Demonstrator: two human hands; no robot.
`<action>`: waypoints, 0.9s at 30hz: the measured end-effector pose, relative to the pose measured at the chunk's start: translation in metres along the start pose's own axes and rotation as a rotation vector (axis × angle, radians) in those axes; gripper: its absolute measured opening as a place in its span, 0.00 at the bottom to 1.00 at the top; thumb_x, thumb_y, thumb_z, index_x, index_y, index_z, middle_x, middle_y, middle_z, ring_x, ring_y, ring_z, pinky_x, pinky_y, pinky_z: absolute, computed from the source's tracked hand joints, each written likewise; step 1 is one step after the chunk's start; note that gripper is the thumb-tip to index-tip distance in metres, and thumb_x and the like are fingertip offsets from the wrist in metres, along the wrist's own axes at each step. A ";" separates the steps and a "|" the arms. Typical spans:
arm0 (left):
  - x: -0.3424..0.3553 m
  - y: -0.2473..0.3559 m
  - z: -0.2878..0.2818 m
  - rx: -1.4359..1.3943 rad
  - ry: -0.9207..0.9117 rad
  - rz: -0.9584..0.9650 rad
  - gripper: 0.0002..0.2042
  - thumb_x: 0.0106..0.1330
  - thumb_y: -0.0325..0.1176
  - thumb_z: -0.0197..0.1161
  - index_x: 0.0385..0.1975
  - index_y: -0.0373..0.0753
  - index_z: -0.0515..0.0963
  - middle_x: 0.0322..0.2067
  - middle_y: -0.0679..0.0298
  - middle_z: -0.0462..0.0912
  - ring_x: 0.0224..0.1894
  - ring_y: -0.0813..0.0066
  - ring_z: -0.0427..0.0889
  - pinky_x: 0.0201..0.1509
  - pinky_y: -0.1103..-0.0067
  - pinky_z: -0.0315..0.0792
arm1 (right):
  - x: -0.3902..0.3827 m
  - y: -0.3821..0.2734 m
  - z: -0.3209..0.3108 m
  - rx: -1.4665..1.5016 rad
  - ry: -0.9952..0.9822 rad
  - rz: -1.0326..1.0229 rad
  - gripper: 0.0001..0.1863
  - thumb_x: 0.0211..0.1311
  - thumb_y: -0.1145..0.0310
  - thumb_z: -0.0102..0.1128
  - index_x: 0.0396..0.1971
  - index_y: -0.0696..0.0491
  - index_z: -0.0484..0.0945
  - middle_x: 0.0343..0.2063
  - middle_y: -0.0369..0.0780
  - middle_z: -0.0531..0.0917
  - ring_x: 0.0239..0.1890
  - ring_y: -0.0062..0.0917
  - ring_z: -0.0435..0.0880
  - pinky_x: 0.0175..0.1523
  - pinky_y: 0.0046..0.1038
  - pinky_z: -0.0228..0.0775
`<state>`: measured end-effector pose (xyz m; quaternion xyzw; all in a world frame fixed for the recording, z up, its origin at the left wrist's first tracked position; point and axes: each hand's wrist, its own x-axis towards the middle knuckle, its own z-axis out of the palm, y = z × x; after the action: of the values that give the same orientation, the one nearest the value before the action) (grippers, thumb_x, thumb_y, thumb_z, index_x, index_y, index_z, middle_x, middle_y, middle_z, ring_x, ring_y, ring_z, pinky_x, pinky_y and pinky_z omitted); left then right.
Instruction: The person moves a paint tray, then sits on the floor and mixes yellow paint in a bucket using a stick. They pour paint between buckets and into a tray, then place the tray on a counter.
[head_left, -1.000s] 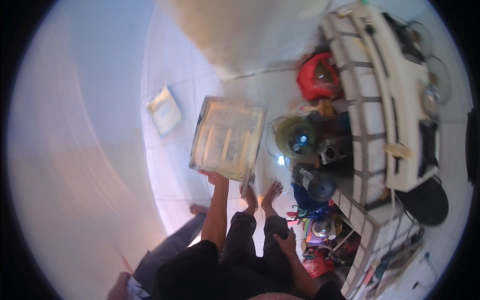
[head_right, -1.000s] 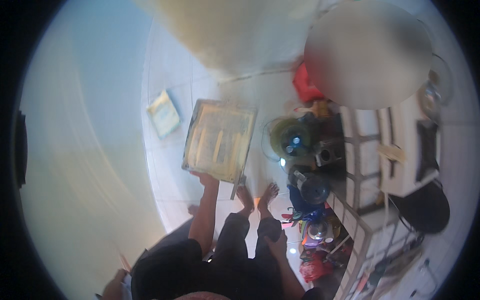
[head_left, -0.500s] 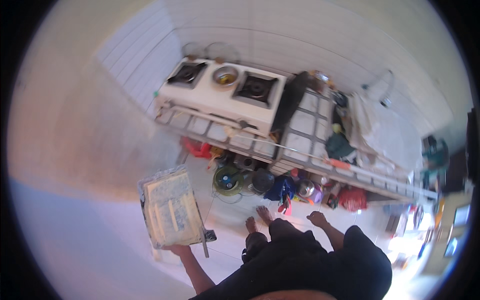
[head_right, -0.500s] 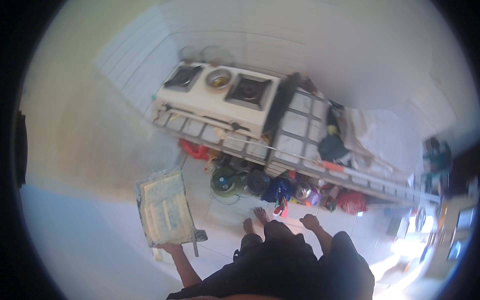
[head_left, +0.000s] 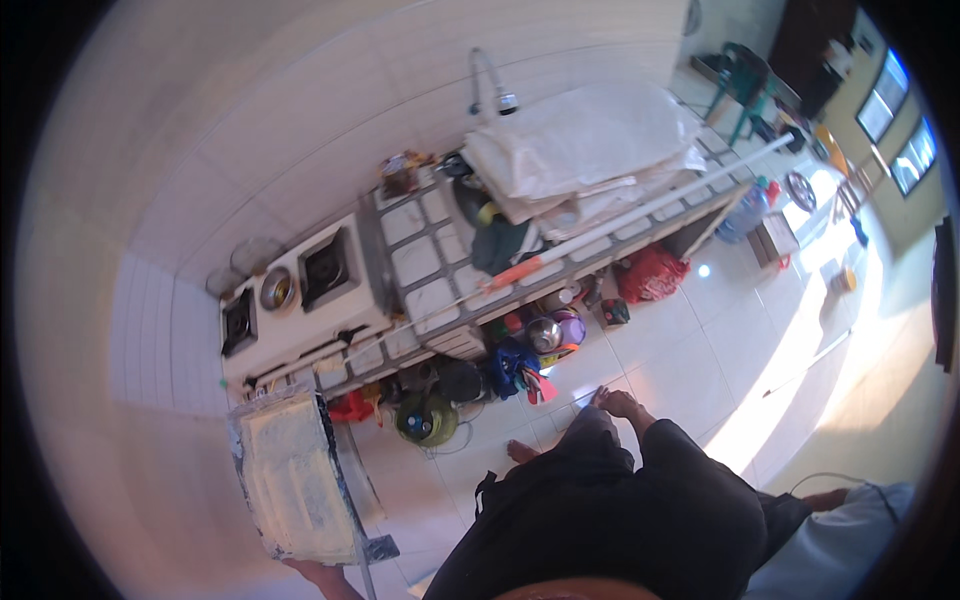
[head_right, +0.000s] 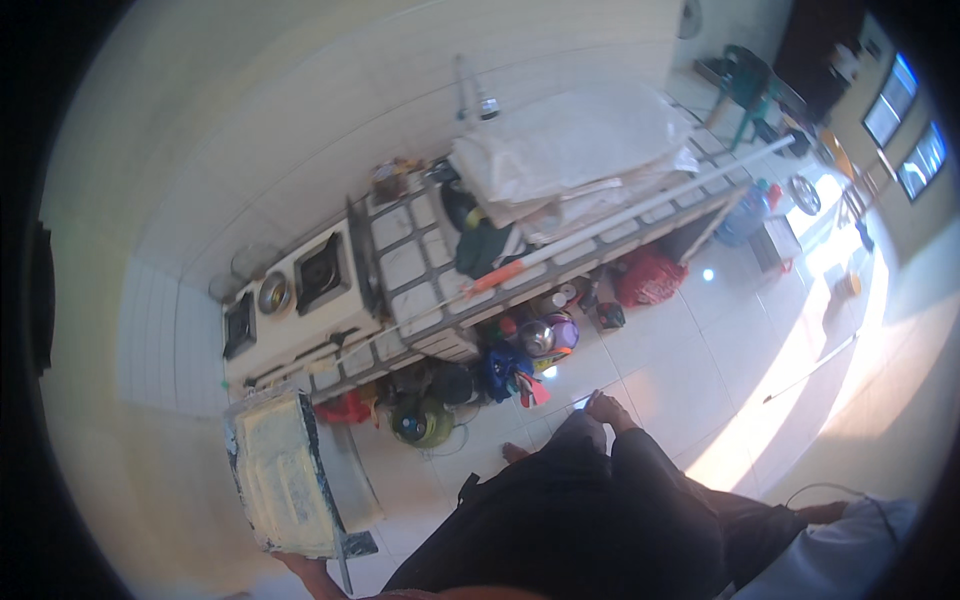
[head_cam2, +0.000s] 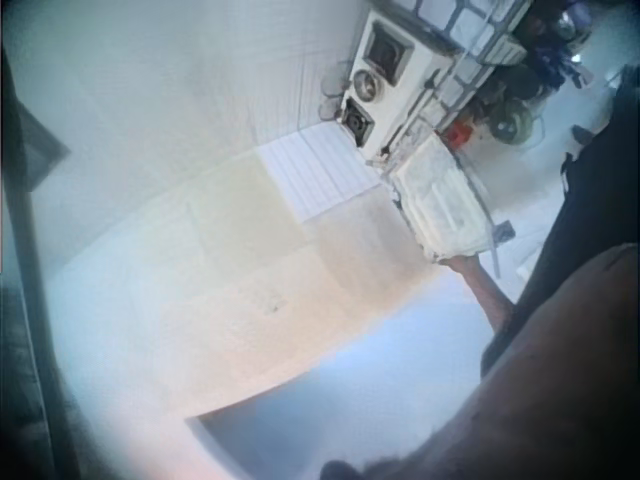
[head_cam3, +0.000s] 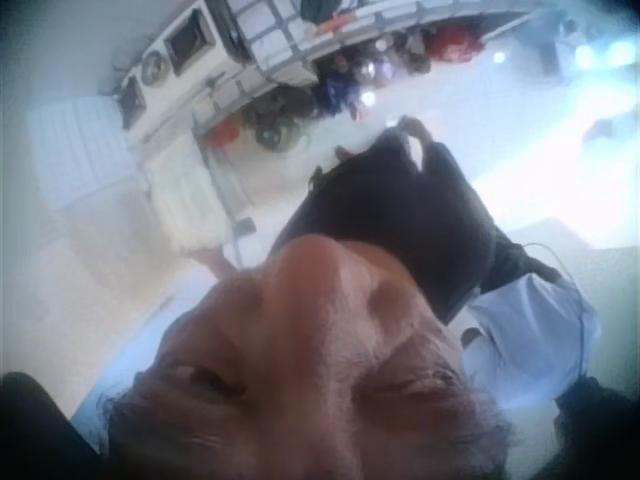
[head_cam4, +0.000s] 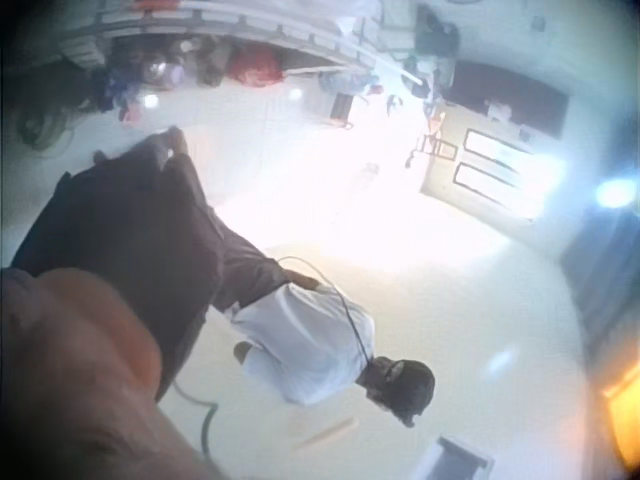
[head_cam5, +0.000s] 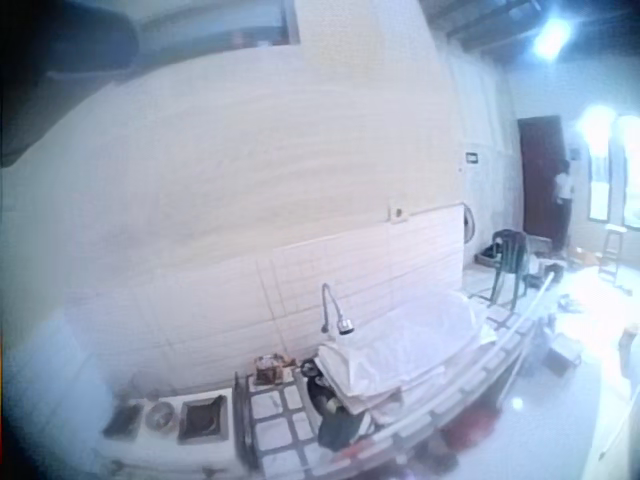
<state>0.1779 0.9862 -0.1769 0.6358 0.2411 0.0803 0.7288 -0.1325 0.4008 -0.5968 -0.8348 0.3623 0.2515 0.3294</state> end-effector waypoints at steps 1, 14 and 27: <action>-0.013 0.016 0.010 0.028 -0.014 0.021 0.32 0.74 0.57 0.25 0.67 0.38 0.53 0.66 0.56 0.60 0.65 0.56 0.63 0.66 0.62 0.63 | -0.007 0.002 0.011 0.034 0.001 -0.008 0.26 0.60 0.55 0.48 0.45 0.64 0.76 0.41 0.57 0.81 0.47 0.48 0.81 0.54 0.42 0.72; -0.132 0.057 0.286 0.185 -0.411 0.043 0.31 0.74 0.55 0.28 0.68 0.38 0.53 0.66 0.57 0.60 0.65 0.58 0.63 0.66 0.65 0.62 | -0.055 0.131 -0.064 0.373 0.096 0.319 0.26 0.60 0.49 0.55 0.38 0.60 0.82 0.44 0.52 0.81 0.52 0.44 0.78 0.56 0.39 0.70; -0.262 0.012 0.531 0.255 -0.873 -0.067 0.30 0.75 0.53 0.32 0.68 0.39 0.53 0.66 0.58 0.60 0.65 0.59 0.63 0.67 0.68 0.61 | -0.102 0.273 -0.106 0.796 0.187 0.516 0.24 0.58 0.49 0.57 0.33 0.59 0.83 0.38 0.51 0.84 0.45 0.41 0.82 0.50 0.39 0.71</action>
<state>0.1929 0.4059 -0.0603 0.6865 -0.0604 -0.2492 0.6804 -0.3859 0.2257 -0.5606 -0.5461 0.6536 0.0907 0.5161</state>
